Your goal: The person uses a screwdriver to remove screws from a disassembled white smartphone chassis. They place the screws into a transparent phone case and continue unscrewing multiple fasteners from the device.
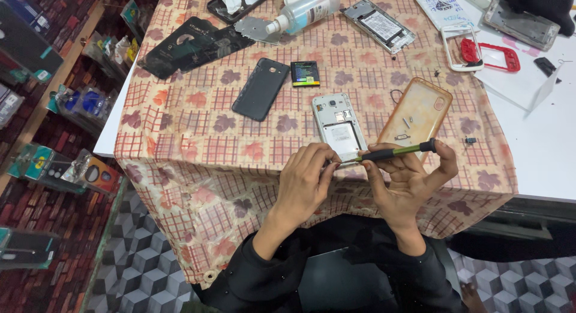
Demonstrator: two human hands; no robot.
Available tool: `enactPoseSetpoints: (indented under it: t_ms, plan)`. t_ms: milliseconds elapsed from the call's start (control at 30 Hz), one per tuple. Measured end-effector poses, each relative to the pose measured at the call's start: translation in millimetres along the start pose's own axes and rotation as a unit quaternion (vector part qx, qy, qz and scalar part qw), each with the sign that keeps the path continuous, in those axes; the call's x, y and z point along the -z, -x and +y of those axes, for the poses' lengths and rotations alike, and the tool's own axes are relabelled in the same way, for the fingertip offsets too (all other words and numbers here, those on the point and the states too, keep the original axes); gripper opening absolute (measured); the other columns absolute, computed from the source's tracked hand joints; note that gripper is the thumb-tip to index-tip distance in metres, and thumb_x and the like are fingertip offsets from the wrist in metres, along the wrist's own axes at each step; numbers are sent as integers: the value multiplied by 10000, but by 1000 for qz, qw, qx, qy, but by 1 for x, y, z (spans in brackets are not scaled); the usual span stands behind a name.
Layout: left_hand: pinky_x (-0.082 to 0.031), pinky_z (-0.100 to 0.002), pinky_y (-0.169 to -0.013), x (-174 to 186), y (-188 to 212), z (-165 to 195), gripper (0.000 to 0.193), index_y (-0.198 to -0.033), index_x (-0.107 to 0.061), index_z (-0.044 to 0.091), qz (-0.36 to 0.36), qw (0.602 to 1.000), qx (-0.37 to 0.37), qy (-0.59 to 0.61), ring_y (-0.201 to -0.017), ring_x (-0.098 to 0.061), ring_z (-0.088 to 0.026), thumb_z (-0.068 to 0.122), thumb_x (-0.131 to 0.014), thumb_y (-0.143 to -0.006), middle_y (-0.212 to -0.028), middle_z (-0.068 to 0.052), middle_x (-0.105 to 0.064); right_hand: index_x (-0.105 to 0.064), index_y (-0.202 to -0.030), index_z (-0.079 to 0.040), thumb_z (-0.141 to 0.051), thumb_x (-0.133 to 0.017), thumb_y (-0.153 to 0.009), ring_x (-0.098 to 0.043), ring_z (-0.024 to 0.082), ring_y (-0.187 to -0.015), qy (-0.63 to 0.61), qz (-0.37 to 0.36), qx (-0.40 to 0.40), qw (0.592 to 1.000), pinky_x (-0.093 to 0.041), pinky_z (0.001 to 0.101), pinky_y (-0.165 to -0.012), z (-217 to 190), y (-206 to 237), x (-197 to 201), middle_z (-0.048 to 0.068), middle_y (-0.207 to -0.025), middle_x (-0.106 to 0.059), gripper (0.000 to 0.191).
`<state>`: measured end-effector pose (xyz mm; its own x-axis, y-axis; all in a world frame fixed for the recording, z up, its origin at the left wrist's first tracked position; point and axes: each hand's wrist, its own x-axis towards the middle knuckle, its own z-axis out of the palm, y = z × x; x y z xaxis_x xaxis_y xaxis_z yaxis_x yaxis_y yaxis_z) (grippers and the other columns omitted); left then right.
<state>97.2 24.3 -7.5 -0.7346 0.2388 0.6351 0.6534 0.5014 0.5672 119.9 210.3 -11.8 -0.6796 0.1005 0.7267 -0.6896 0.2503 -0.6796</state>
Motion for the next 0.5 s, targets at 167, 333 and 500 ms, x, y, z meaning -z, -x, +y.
enactPoseSetpoints:
  t_ms: [167, 333, 500]
  plan:
    - [-499, -391, -845, -1, 1, -2, 124, -1044, -644, 44, -1, 1000, -4, -3, -985, -648, -252, 95, -690, -941, -1091, -72, -644, -60, -1540, -249, 188, -657, -989, -719, 255, -1055, -4, 2, -1, 1000, -630, 350, -982, 1, 1, -1, 294, -1214, -634, 923]
    - [-506, -388, -837, -2, -1, -2, 128, -1045, -641, 45, -8, 1000, 4, -5, -970, -650, -246, 110, -692, -948, -1081, -71, -642, -58, -1530, -245, 188, -656, -983, -718, 261, -1051, 0, -3, 6, 1000, -635, 349, -981, -2, 0, -2, 296, -1213, -628, 919]
    - [-509, -399, -858, 2, -1, 1, 118, -1041, -637, 48, 1, 1000, 8, 9, -993, -652, -270, 104, -683, -948, -1080, -74, -640, -74, -1512, -229, 189, -661, -976, -721, 273, -1030, 14, -13, 6, 1000, -629, 343, -960, -9, -4, -5, 300, -1176, -638, 898]
